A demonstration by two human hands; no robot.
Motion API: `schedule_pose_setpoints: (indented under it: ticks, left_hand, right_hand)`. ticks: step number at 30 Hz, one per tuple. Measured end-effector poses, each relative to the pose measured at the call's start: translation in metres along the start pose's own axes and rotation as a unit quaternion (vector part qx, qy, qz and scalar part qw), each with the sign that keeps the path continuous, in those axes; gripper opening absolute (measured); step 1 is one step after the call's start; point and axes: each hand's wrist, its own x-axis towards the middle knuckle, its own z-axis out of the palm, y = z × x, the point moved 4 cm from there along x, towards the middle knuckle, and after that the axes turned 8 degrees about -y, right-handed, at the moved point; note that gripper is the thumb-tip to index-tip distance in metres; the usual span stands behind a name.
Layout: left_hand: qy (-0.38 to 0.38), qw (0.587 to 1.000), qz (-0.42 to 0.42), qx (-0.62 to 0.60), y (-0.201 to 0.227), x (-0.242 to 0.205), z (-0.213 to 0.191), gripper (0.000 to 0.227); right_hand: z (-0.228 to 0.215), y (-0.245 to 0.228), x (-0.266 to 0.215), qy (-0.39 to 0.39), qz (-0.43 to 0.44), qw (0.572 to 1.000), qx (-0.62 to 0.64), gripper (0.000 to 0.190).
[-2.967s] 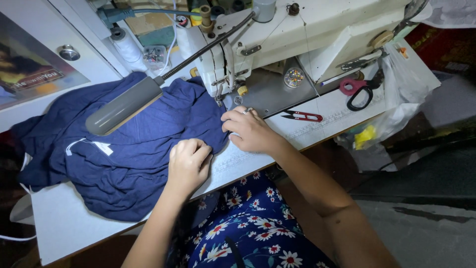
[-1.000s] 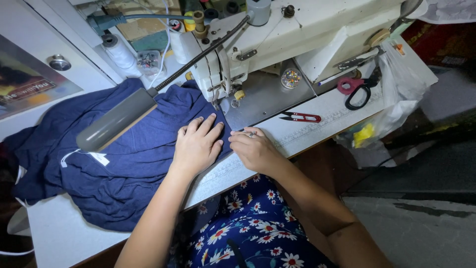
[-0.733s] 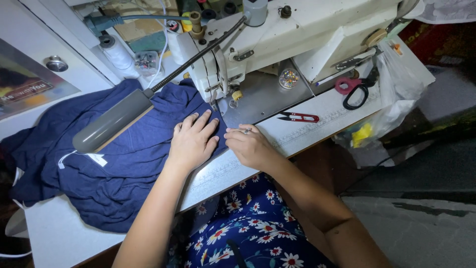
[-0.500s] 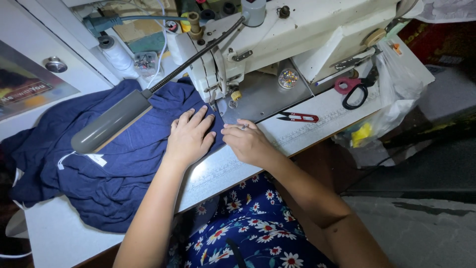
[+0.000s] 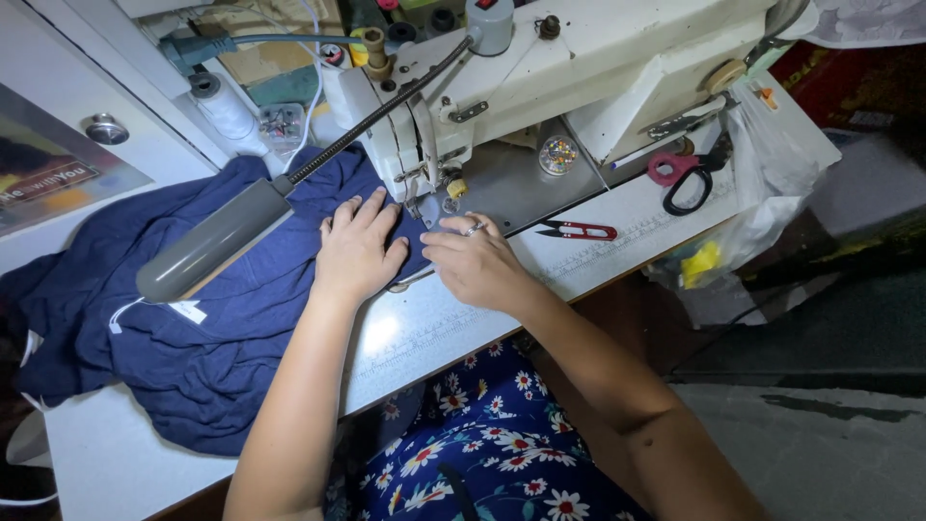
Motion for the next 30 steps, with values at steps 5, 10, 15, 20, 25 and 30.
schedule_pose_setpoints:
  ticks: [5, 10, 15, 20, 25, 30]
  left_hand:
    - [-0.006, 1.0, -0.02, -0.001, -0.001, 0.004, -0.005, 0.054]
    - [-0.017, 0.999, -0.046, -0.011, 0.003, 0.007, -0.003, 0.056]
    - [-0.021, 0.998, -0.065, -0.014, 0.004, 0.006, 0.001, 0.053]
    - [0.15, 0.984, 0.041, -0.082, 0.006, -0.029, -0.01, 0.032]
    - [0.238, 0.967, 0.092, -0.029, -0.006, -0.082, 0.008, 0.032]
    - [0.196, 0.977, 0.066, -0.043, -0.01, -0.092, -0.001, 0.039]
  right_hand:
    - [0.001, 0.005, 0.005, -0.013, 0.012, 1.0, -0.004, 0.03]
    - [0.003, 0.012, 0.011, -0.033, 0.029, 0.999, -0.007, 0.034]
    - [0.006, 0.014, 0.012, -0.017, 0.024, 0.999, -0.02, 0.033]
    - [0.003, 0.014, 0.012, 0.007, 0.006, 0.999, -0.037, 0.03]
    - [-0.006, 0.0, 0.017, -0.014, -0.033, 0.999, 0.013, 0.023]
    - [0.021, 0.001, 0.024, -0.047, -0.026, 0.997, 0.055, 0.017]
